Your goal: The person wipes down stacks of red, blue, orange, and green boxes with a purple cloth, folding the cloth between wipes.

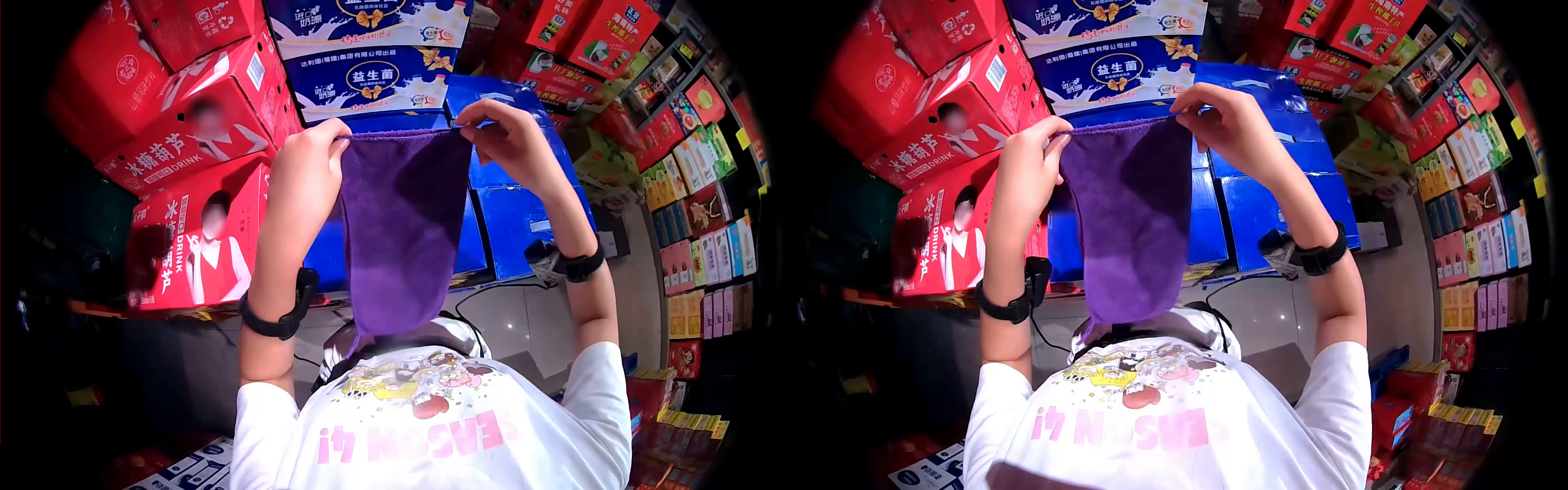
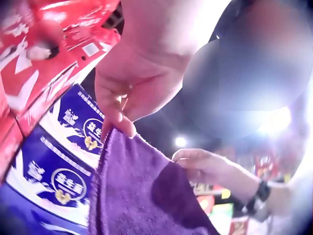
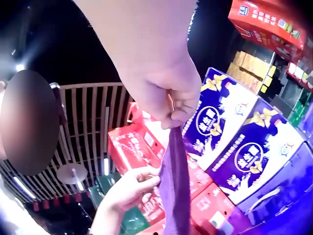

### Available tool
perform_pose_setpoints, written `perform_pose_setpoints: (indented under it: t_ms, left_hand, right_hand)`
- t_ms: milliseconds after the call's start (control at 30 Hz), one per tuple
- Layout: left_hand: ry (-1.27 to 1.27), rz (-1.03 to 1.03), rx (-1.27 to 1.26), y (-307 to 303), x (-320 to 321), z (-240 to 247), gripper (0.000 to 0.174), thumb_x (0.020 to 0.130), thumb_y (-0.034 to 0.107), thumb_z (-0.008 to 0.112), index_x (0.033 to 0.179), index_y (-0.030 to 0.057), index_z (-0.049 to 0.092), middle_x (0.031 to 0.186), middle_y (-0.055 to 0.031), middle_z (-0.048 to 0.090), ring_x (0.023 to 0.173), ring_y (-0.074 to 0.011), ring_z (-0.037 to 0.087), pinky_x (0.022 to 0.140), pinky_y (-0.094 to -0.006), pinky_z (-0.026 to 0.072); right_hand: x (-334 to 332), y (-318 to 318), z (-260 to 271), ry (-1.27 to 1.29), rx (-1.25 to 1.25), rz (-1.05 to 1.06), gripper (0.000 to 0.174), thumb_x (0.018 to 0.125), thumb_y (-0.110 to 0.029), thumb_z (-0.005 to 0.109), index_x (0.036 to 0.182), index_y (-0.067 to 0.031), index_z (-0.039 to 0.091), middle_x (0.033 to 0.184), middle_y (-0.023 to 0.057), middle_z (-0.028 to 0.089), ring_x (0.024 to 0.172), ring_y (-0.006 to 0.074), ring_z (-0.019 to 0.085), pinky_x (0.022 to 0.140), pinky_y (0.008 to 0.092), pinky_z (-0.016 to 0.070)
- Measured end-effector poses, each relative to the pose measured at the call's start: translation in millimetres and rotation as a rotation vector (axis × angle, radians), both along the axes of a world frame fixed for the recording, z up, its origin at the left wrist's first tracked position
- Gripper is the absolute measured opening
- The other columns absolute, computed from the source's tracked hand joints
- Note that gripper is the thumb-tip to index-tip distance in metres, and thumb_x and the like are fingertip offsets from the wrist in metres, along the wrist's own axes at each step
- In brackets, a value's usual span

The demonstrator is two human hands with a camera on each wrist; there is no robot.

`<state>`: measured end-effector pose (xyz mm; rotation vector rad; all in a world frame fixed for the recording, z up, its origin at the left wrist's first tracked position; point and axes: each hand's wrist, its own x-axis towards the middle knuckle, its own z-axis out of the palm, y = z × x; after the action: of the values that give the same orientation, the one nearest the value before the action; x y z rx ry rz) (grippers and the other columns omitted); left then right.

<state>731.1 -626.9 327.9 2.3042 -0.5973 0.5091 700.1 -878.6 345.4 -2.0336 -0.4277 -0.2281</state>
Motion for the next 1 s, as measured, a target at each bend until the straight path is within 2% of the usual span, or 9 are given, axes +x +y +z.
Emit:
perform_pose_setpoints:
  t_ms: [33, 100, 167, 333, 500, 700, 767, 833, 1000]
  left_hand:
    - [0.012, 0.046, 0.038, -3.7, 2.2, -5.9, 0.01, 0.083, 0.005, 0.058, 0.091, -0.0012, 0.06, 0.065, -0.0171, 0.059, 0.05, -0.0204, 0.061, 0.052, -0.0312, 0.0446]
    - [-0.04, 0.098, 0.073, -12.9, 2.5, -15.8, 0.009, 0.084, 0.004, 0.055, 0.089, -0.002, 0.059, 0.073, -0.0217, 0.061, 0.066, -0.0349, 0.062, 0.062, -0.0392, 0.0475]
    - [0.005, 0.181, 0.116, -21.7, 1.0, -23.1, 0.008, 0.083, 0.003, 0.055, 0.089, -0.0022, 0.058, 0.078, -0.0225, 0.062, 0.076, -0.0388, 0.06, 0.066, -0.0424, 0.0474]
    - [-0.007, 0.088, -0.103, -13.4, 2.2, -37.8, 0.003, 0.084, -0.001, 0.052, 0.086, -0.0036, 0.053, 0.085, -0.0214, 0.061, 0.081, -0.0388, 0.059, 0.066, -0.0418, 0.0467]
    - [-0.111, 0.067, -0.189, -19.7, 12.0, -42.7, 0.004, 0.084, -0.001, 0.052, 0.087, -0.0043, 0.053, 0.085, -0.0213, 0.06, 0.081, -0.0388, 0.059, 0.067, -0.0403, 0.0471]
    - [-0.13, 0.092, -0.165, -28.7, 25.1, -59.8, 0.005, 0.084, 0.0, 0.052, 0.086, -0.0035, 0.053, 0.086, -0.0201, 0.06, 0.08, -0.0383, 0.059, 0.069, -0.0413, 0.0476]
    - [-0.063, 0.089, -0.138, -24.2, 17.8, -62.8, 0.004, 0.084, 0.0, 0.051, 0.085, -0.003, 0.052, 0.085, -0.0199, 0.059, 0.081, -0.0384, 0.058, 0.069, -0.0419, 0.047]
    - [-0.005, 0.088, -0.078, -17.0, 10.3, -70.7, 0.003, 0.083, -0.001, 0.052, 0.085, -0.003, 0.052, 0.086, -0.0201, 0.059, 0.081, -0.0387, 0.058, 0.07, -0.0416, 0.0466]
    - [0.046, -0.021, -0.088, 2.6, -22.7, -118.4, 0.007, 0.081, -0.003, 0.052, 0.087, -0.0045, 0.055, 0.094, -0.0207, 0.059, 0.088, -0.0396, 0.057, 0.075, -0.0409, 0.0467]
  right_hand:
    - [11.6, -0.4, -12.8, 0.01, 0.0, -0.012, 0.006, 0.085, 0.002, 0.057, 0.091, 0.0009, 0.058, 0.071, 0.0035, 0.057, 0.056, 0.0079, 0.056, 0.052, 0.0217, 0.0446]
    - [19.8, 2.1, -29.2, 0.022, -0.058, -0.019, 0.006, 0.086, 0.0, 0.056, 0.092, -0.0001, 0.058, 0.072, 0.0007, 0.056, 0.058, 0.006, 0.054, 0.054, 0.0208, 0.0442]
    - [21.2, 5.4, -38.9, 0.068, -0.014, -0.033, 0.007, 0.086, 0.002, 0.055, 0.092, 0.0011, 0.057, 0.076, 0.0023, 0.058, 0.062, 0.0081, 0.059, 0.057, 0.0216, 0.0468]
    - [12.5, 7.4, -42.1, -0.003, 0.097, -0.049, 0.007, 0.085, 0.006, 0.054, 0.09, 0.0033, 0.057, 0.081, 0.0074, 0.06, 0.074, 0.0153, 0.066, 0.064, 0.0248, 0.0534]
    - [28.4, 3.9, -48.9, -0.145, 0.099, -0.031, 0.016, 0.08, 0.009, 0.059, 0.094, 0.0011, 0.059, 0.087, 0.0078, 0.061, 0.079, 0.0135, 0.063, 0.07, 0.0248, 0.0497]
    - [40.4, 1.1, -57.7, -0.23, -0.095, -0.104, 0.027, 0.076, 0.006, 0.063, 0.101, -0.0024, 0.062, 0.089, 0.0097, 0.059, 0.075, 0.0194, 0.061, 0.068, 0.0267, 0.0484]
    - [30.3, 2.7, -60.5, -0.19, -0.247, -0.115, 0.022, 0.078, 0.005, 0.061, 0.1, 0.0, 0.063, 0.091, 0.007, 0.06, 0.076, 0.0129, 0.059, 0.068, 0.0236, 0.0477]
    - [21.8, 2.7, -74.1, -0.149, -0.252, -0.06, 0.016, 0.076, 0.004, 0.062, 0.092, 0.0, 0.065, 0.086, 0.0092, 0.061, 0.074, 0.0179, 0.062, 0.064, 0.0263, 0.0484]
    - [-18.0, 12.7, -113.3, -0.13, -0.385, 0.031, 0.015, 0.076, 0.003, 0.062, 0.09, -0.0013, 0.062, 0.086, 0.0111, 0.06, 0.076, 0.029, 0.061, 0.066, 0.034, 0.0498]
